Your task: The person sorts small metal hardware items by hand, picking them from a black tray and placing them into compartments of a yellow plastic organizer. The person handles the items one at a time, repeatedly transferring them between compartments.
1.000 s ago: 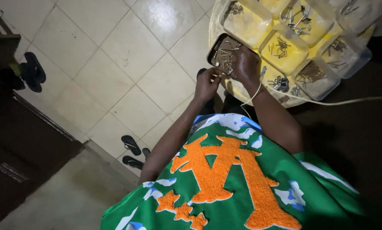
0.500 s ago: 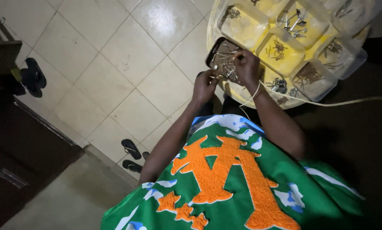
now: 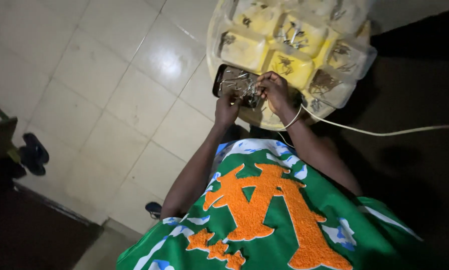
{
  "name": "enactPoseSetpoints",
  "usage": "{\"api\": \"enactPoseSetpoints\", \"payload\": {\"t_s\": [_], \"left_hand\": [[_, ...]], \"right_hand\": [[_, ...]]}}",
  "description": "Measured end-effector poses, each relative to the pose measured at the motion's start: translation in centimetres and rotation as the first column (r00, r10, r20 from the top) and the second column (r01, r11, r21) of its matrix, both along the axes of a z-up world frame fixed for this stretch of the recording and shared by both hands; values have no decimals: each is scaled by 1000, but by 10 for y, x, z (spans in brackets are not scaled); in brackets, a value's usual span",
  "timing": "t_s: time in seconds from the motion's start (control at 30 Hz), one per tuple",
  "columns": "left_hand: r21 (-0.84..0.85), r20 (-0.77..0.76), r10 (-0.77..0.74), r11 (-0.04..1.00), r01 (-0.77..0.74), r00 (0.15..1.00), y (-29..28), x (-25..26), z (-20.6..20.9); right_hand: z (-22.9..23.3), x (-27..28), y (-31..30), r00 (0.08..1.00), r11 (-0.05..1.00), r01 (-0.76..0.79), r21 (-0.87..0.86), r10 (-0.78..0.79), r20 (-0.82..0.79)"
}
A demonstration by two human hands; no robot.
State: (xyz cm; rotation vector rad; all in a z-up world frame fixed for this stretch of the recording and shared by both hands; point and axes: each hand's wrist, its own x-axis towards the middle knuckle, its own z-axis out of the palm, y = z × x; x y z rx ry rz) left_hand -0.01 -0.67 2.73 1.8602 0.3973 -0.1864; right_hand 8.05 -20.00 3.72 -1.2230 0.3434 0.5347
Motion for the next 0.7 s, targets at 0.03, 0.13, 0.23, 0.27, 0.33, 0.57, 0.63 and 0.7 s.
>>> {"api": "enactPoseSetpoints", "payload": {"t_s": [0.03, 0.13, 0.23, 0.27, 0.33, 0.57, 0.63, 0.7], "left_hand": [[-27, 12, -33, 999, 33, 999, -1, 6, 0], [-88, 38, -95, 991, 98, 995, -8, 15, 6], [-120, 64, -108, 986, 115, 992, -18, 23, 13], [-134, 71, -121, 982, 130, 990, -20, 22, 16], [-163, 40, -149, 975, 154, 988, -26, 22, 18], [-97, 70, -266, 958, 272, 962, -55, 31, 4], [-130, 56, -285, 948, 290, 957, -63, 34, 2], [-145, 75, -304, 939, 312, 950, -71, 39, 2]], "right_hand": [[2, 0, -5, 1000, 1000, 15, -5, -15, -1], [6, -7, -17, 999, 999, 51, 2, -51, -12], [2, -7, -31, 996, 996, 87, 33, -87, 2], [-1, -9, -35, 994, 993, 108, 36, -109, 15], [-8, -14, -45, 988, 989, 142, 28, -144, 52], [-26, -20, -86, 980, 976, 182, -122, -170, 101], [-24, -21, -96, 976, 973, 209, -95, -202, 80], [-22, -19, -106, 970, 971, 236, -42, -233, 62]]}}
